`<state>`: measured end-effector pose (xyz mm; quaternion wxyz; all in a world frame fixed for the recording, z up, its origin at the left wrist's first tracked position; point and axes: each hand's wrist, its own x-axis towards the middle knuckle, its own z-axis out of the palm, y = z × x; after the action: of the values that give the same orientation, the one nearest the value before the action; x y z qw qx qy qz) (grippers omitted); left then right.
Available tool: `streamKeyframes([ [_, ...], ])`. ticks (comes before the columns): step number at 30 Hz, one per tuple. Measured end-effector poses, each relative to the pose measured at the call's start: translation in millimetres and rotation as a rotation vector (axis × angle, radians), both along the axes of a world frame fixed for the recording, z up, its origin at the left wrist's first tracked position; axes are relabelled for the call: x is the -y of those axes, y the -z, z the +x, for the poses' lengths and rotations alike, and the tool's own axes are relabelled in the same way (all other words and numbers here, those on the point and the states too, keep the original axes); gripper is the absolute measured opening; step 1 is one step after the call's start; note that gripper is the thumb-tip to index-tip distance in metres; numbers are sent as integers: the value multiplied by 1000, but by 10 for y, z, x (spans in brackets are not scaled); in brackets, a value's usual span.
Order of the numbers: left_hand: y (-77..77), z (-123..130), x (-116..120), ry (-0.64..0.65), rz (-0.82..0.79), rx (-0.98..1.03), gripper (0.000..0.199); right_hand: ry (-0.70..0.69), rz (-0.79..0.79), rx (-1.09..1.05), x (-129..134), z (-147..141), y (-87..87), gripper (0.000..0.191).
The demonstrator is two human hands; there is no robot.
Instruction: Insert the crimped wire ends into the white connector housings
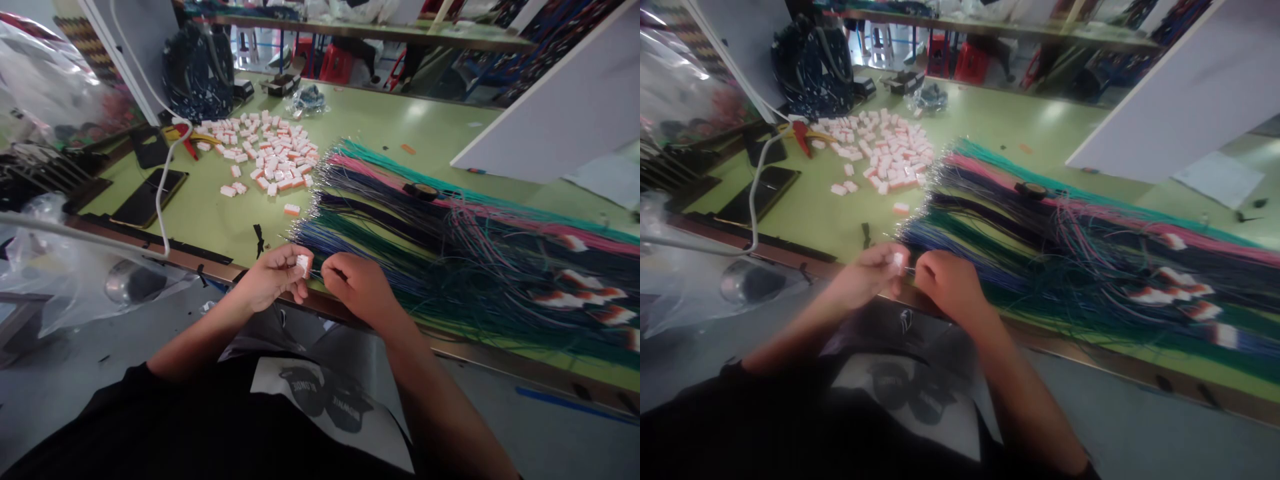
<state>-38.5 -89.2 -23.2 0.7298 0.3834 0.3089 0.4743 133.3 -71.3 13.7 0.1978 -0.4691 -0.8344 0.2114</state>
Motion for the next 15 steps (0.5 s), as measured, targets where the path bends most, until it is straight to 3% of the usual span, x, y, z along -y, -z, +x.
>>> streamKeyframes([
  [10, -33, 41, 28, -30, 44, -119, 17, 92, 44, 175, 70, -132, 23, 21],
  [15, -34, 54, 39, -41, 34, -142, 21, -24, -94, -32, 10, -57, 56, 16],
])
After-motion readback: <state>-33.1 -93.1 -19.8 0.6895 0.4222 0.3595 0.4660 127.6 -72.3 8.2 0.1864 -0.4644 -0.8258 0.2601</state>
